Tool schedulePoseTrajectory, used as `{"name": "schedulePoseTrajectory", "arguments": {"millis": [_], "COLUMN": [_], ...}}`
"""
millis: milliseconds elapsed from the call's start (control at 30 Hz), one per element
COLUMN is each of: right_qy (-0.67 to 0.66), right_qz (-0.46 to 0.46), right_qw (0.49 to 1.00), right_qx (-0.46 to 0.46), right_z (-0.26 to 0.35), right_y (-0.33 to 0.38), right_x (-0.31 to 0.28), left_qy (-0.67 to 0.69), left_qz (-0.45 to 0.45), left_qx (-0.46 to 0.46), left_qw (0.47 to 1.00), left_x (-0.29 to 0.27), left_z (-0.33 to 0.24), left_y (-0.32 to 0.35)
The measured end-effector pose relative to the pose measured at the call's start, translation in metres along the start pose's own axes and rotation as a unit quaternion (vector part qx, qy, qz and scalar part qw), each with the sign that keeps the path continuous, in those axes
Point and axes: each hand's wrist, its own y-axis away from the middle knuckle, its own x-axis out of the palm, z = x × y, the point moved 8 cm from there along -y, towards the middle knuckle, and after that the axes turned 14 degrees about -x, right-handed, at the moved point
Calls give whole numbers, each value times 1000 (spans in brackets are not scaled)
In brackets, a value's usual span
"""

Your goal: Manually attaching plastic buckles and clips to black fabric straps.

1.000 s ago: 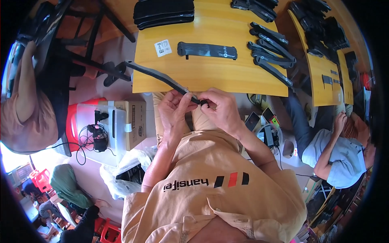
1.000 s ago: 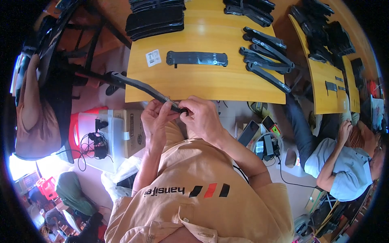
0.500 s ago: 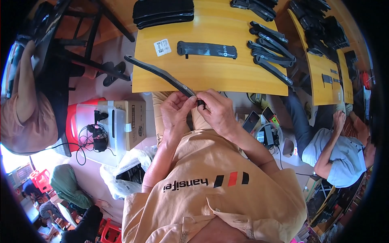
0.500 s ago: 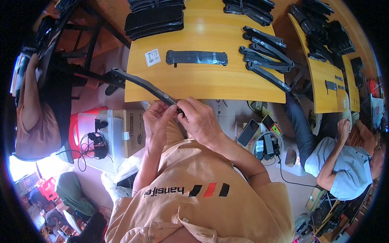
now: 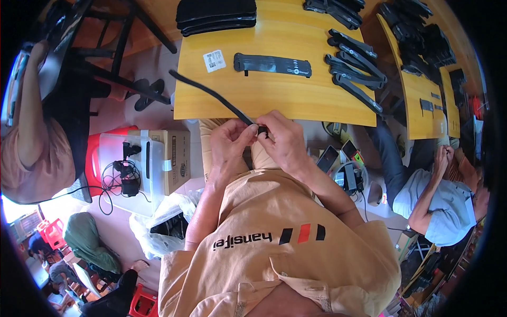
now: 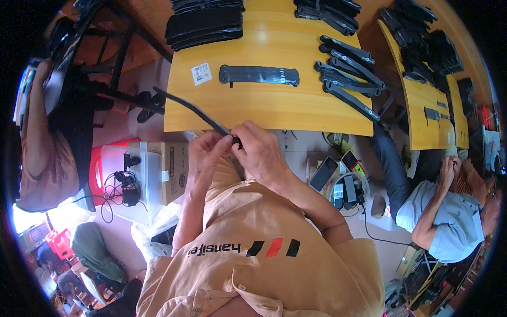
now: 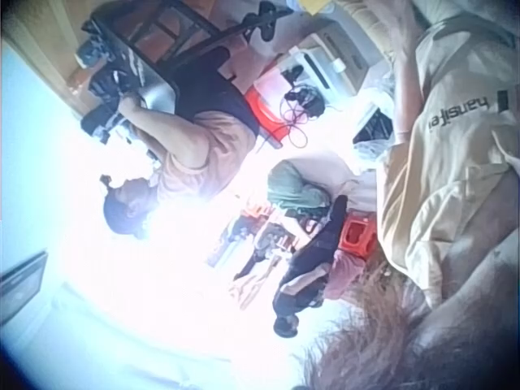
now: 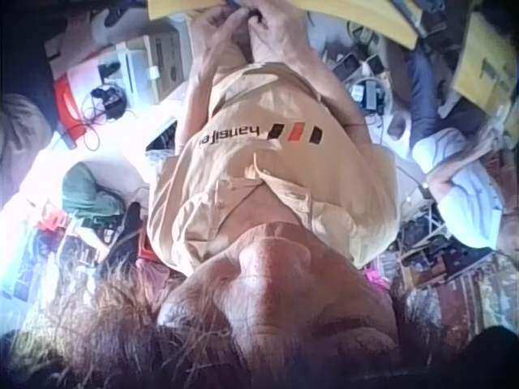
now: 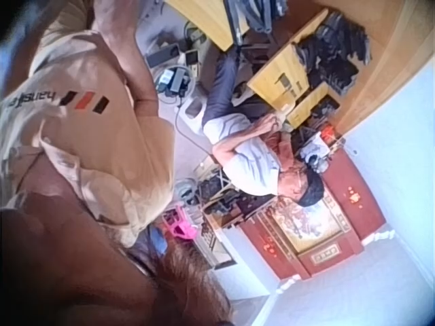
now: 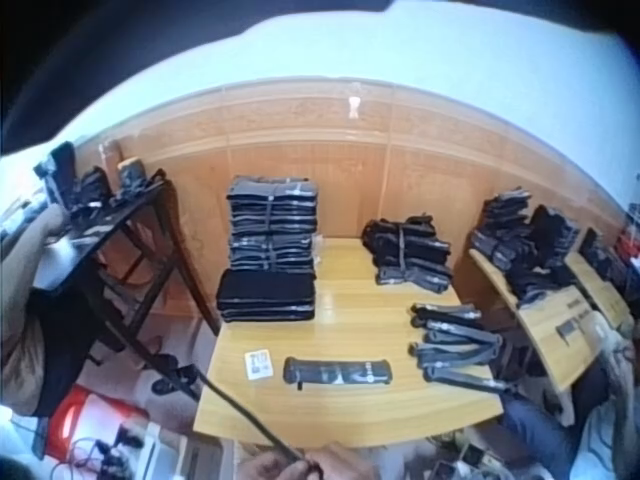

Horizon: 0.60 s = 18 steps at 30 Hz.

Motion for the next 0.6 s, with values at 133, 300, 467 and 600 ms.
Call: {"name": "schedulePoseTrajectory", "arguments": {"millis": [133,300,467,600], "right_qy": [30,25,12,1], "right_qz": [39,38,38,22], "right_qw": [998,998,998,1000], "right_qx": [-25,-51,-41,-5], "right_z": [5,2,-2,-9], "right_y": [1,2,3,4], "right_x": [12,31,39,41], "left_qy": [-69,-49,-29,-16], "left_qz": [40,30,13,-8], "left_qx": [-32,-43,-46,-23], "left_qw": [996,997,998,1000], "left_x": [-2,-12,-18,-21], "left_z": [13,27,34,35], "left_y": [-1,-4,-4,-3]}}
